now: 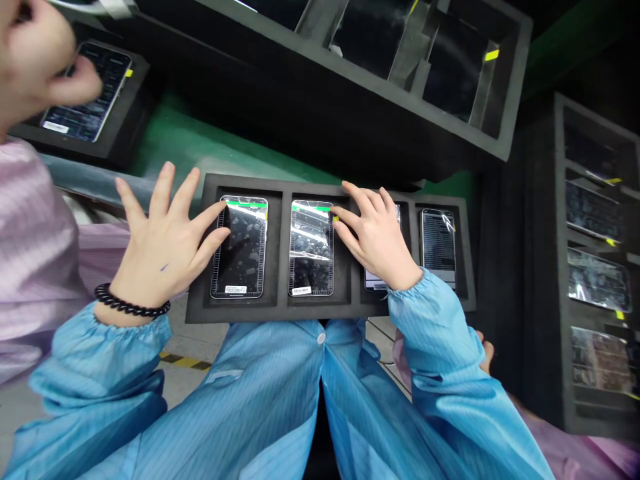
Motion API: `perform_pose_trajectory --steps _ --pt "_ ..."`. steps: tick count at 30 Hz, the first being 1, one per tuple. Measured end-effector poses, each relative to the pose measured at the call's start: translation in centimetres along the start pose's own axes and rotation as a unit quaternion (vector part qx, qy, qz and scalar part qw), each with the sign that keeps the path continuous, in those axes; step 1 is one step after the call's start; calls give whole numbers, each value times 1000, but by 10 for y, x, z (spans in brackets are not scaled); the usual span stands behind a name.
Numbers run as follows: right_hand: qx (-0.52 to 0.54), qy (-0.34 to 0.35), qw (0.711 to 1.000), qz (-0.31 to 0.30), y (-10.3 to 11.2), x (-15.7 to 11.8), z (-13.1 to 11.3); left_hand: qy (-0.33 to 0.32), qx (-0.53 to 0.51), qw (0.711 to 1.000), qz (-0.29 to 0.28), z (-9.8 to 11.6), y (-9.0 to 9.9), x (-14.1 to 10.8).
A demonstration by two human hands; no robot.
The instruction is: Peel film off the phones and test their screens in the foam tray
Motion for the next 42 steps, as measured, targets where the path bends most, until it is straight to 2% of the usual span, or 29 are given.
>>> perform_pose_trajectory --steps 14,20,24,30,36,42 --pt "-3 8 1000 10 1 -2 -5 10 4 1000 -12 6 -4 -2" --pt "-2 15 1000 19 2 -10 -10 20 -14 1000 -13 13 -8 -11" --pt "-2 14 1000 21 0 -12 -11 43 -51 997 -29 8 -13 -10" --pt "5 8 1000 26 -4 -5 -10 66 -87 994 -10 -2 -11 3" --pt "0 14 1000 28 -3 -11 -12 46 -66 997 -16 7 -9 -6" --pt "-10 28 999 25 0 -25 -22 19 4 1000 -1 18 -6 -21"
Point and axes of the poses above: each hand's wrist, its own x-axis towards the middle knuckle, its own y-axis out of the back of the hand, z = x × y, the point moved 10 cm from there along x, towards the middle knuckle, and after that the axes turned 4 degrees about x, right-handed, at the moved point
